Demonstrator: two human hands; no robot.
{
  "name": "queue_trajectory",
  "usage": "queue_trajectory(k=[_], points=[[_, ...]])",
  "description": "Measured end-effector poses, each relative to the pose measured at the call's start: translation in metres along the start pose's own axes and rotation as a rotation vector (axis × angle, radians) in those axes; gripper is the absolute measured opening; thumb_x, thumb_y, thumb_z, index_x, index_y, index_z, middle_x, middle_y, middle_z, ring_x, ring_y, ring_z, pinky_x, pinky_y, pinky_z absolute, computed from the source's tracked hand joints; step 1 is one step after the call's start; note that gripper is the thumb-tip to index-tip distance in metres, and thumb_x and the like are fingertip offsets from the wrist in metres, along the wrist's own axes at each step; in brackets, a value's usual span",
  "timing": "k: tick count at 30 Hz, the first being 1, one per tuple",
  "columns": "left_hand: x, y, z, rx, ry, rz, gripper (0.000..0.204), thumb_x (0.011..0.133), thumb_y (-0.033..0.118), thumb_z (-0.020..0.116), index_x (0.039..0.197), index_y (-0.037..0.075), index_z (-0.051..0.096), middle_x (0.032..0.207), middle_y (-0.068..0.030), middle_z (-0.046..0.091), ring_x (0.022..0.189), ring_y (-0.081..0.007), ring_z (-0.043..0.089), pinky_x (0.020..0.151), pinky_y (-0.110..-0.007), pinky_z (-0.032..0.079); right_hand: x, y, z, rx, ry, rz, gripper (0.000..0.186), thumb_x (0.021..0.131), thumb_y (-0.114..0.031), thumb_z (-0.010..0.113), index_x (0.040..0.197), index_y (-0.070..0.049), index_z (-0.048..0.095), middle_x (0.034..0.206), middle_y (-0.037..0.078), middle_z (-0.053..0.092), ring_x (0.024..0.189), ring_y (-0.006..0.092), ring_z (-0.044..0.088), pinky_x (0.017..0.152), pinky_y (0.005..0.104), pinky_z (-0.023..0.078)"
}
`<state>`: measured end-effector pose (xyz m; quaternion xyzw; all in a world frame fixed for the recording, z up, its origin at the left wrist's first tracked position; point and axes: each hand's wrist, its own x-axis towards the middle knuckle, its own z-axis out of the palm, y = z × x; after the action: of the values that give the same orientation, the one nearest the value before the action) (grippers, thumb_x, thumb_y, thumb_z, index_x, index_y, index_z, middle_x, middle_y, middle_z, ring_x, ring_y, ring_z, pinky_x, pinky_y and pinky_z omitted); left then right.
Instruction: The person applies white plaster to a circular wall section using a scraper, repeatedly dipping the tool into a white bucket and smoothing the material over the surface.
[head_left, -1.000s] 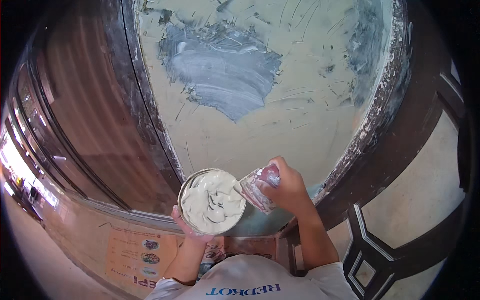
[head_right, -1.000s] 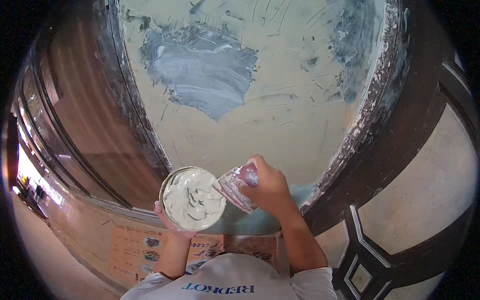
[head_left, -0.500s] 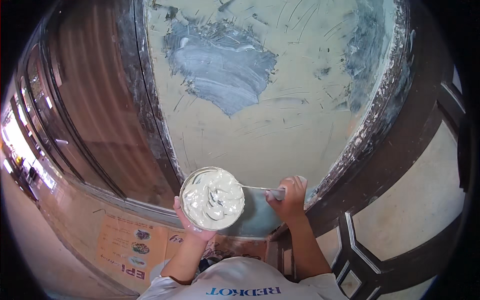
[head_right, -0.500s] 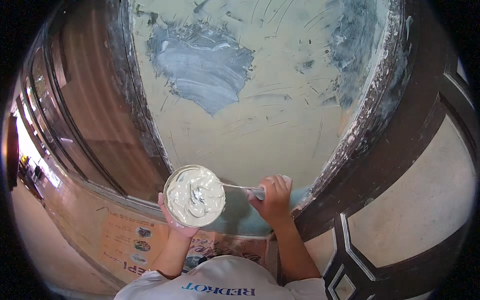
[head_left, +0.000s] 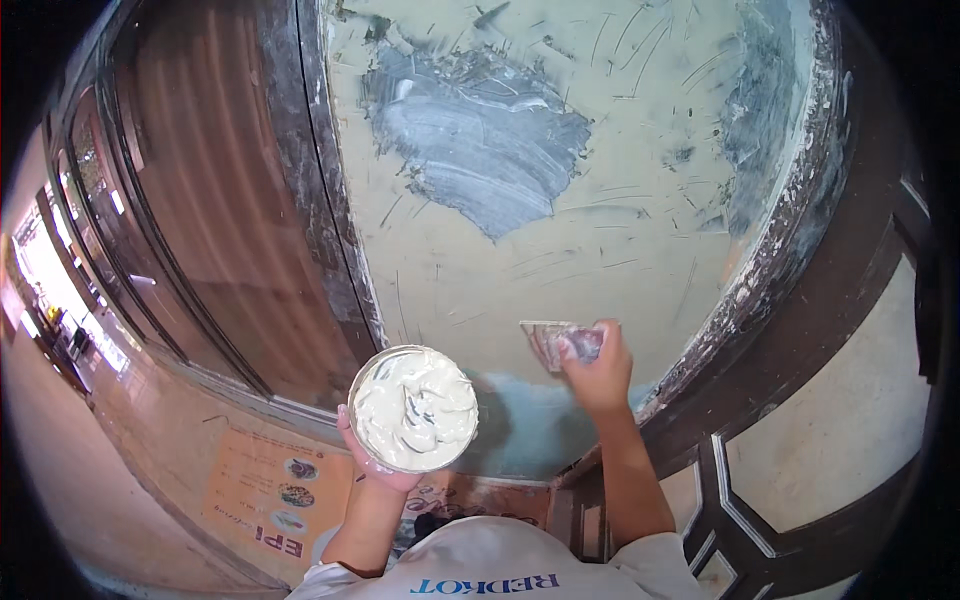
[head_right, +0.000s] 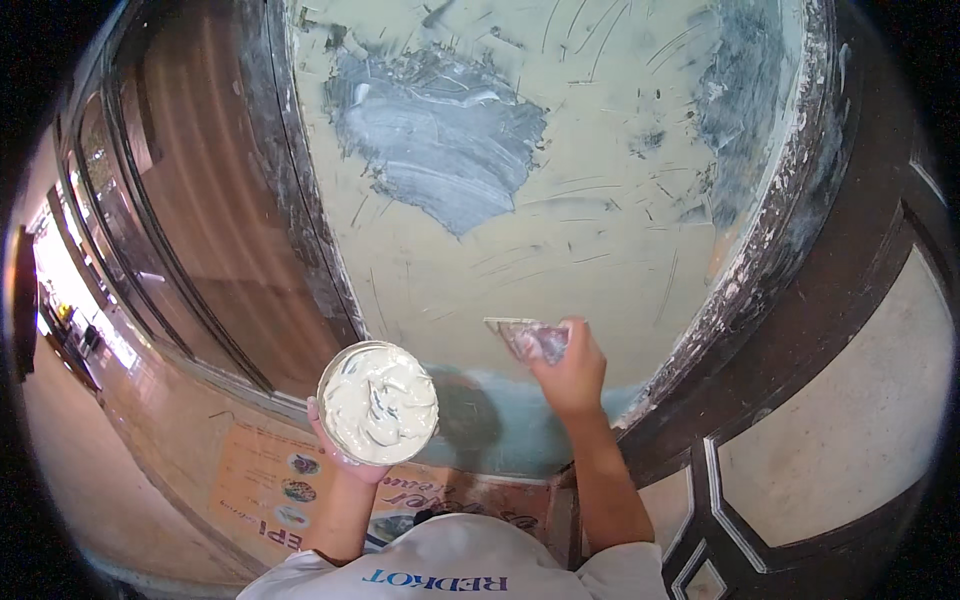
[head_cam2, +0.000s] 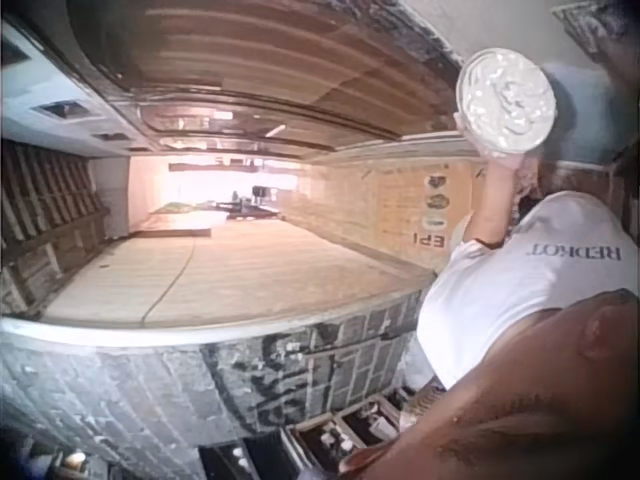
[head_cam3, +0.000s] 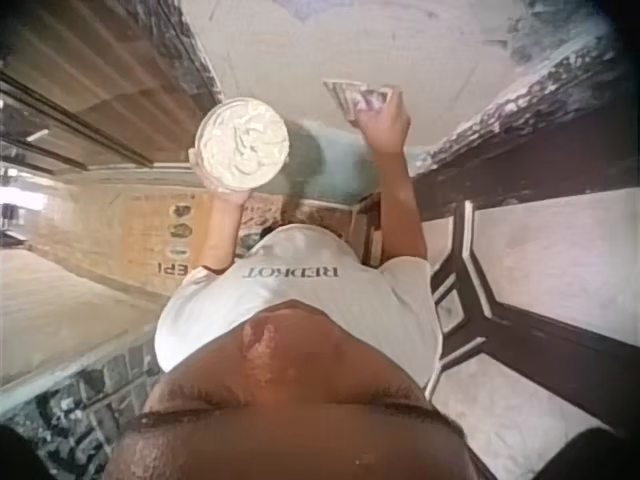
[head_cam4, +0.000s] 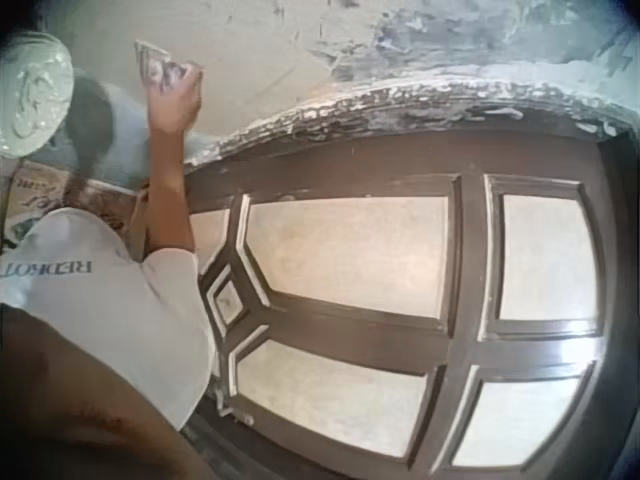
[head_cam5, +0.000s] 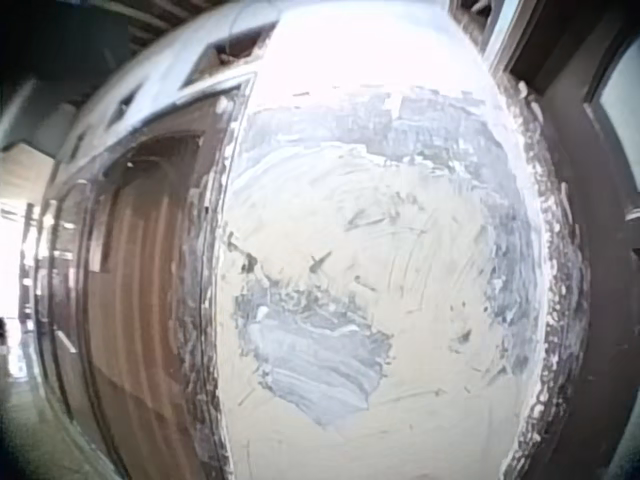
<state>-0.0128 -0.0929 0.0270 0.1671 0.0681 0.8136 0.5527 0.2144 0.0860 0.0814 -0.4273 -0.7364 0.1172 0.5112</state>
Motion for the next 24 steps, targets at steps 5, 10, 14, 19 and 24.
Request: queue_trajectory(k=[5, 10, 14, 19, 24], points=[[0.014, 0.022, 0.003, -0.016, -0.022, 0.031, 0.077, 0.089, 0.066, 0.039, 0.147, 0.015, 0.039, 0.152, -0.0111, 0.037, 0.136, -0.0362, 0.038, 0.112, -0.056, 0.031, 0.043, -0.042, 0.001, -0.077, 0.118, -0.008, 0.048, 0.078, -0.031, 0.075, 0.108, -0.002, 0.051, 0.09, 0.02, 0.064, 0.084, 0.0387, 0.064, 0.074, 0.0459, 0.05], [0.032, 0.043, -0.005, 0.005, -0.044, 0.019, 0.077, 0.088, 0.066, 0.04, 0.146, 0.015, 0.04, 0.151, -0.011, 0.039, 0.135, -0.0362, 0.04, 0.111, -0.055, 0.032, 0.066, -0.063, 0.024, -0.113, 0.143, -0.1, 0.047, 0.078, -0.03, 0.074, 0.109, -0.003, 0.051, 0.093, 0.02, 0.065, 0.085, 0.0404, 0.064, 0.073, 0.0481, 0.049], [0.048, 0.06, -0.011, 0.017, -0.049, -0.024, 0.078, 0.088, 0.068, 0.04, 0.146, 0.016, 0.04, 0.151, -0.0103, 0.039, 0.135, -0.0359, 0.039, 0.111, -0.055, 0.032, 0.074, -0.073, 0.038, -0.136, 0.163, -0.091, 0.047, 0.079, -0.03, 0.074, 0.11, -0.004, 0.051, 0.092, 0.02, 0.066, 0.084, 0.0406, 0.064, 0.073, 0.0487, 0.049], [0.068, 0.08, -0.01, -0.006, -0.06, -0.048, 0.084, 0.085, 0.071, 0.043, 0.147, 0.014, 0.037, 0.152, -0.0123, 0.036, 0.135, -0.0363, 0.039, 0.111, -0.054, 0.032, 0.084, -0.063, 0.018, -0.096, 0.449, 0.058, 0.047, 0.078, -0.028, 0.077, 0.11, -0.003, 0.052, 0.089, 0.02, 0.066, 0.082, 0.0398, 0.065, 0.075, 0.0462, 0.05], [0.09, 0.09, -0.023, -0.009, -0.067, -0.112, 0.082, 0.086, 0.071, 0.039, 0.147, 0.016, 0.038, 0.152, -0.0107, 0.037, 0.135, -0.0365, 0.039, 0.111, -0.056, 0.032, 0.066, -0.08, 0.028, -0.107, 0.25, 0.048, 0.043, 0.077, -0.028, 0.077, 0.105, -0.005, 0.054, 0.085, 0.018, 0.065, 0.078, 0.0385, 0.064, 0.071, 0.0448, 0.05]])
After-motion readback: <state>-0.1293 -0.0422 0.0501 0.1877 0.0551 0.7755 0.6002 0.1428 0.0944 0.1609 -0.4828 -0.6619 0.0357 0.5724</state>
